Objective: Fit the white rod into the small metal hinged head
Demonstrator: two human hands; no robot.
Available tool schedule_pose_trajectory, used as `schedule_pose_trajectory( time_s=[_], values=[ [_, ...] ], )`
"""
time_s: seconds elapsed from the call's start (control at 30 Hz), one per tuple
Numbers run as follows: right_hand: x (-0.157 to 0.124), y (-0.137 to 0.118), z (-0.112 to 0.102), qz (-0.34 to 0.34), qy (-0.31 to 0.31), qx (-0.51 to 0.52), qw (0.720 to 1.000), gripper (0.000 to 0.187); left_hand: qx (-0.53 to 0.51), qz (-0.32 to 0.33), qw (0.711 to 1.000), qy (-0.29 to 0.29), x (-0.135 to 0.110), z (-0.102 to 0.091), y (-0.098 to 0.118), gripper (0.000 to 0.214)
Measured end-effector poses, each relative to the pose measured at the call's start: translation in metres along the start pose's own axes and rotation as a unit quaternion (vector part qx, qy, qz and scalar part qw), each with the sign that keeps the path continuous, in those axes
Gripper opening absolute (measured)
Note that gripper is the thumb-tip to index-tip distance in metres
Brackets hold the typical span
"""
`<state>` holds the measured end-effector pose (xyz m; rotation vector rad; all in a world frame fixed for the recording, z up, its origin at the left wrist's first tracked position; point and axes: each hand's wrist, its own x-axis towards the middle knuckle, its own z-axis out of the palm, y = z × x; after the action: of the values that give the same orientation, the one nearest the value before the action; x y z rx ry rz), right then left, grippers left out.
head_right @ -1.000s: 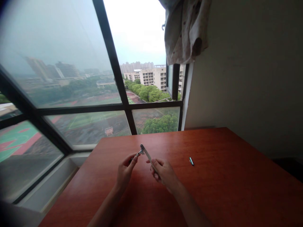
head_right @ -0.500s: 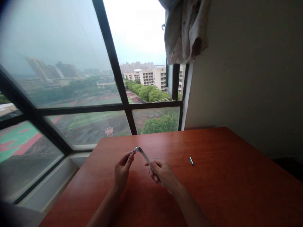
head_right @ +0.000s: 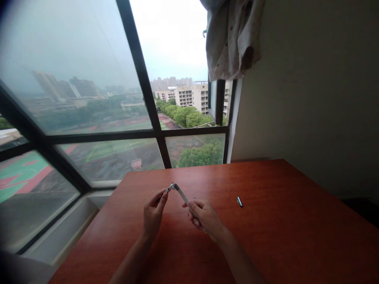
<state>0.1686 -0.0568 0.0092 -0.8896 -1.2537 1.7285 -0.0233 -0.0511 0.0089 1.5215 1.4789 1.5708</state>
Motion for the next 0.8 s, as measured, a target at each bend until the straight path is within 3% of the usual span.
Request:
schedule_pose_trajectory(
  time_s=[0.3,0.43,0.53,0.67,0.8],
  values=[
    [0.003,0.002,-0.001,-0.016,0.038,-0.01,0.999,0.05,-0.059,-0.041,0.995,-0.066,0.0,0.005,0.006,0.035],
    [0.005,0.004,0.0,-0.052,0.074,-0.092,0.992,0.051,-0.07,-0.074,0.994,-0.039,0.003,0.003,-0.001,0.04],
    [0.004,0.004,0.0,-0.123,0.113,-0.205,0.965,0.048,-0.109,-0.102,0.988,-0.037,0.006,0.001,-0.01,0.041],
    [0.003,-0.001,-0.001,-0.202,0.138,-0.304,0.921,0.035,-0.236,-0.155,0.956,-0.079,0.007,0.005,-0.016,0.04],
    [0.002,-0.003,-0.005,-0.228,0.147,-0.32,0.907,0.03,-0.347,-0.231,0.899,-0.133,0.004,0.011,-0.011,0.038]
  ],
)
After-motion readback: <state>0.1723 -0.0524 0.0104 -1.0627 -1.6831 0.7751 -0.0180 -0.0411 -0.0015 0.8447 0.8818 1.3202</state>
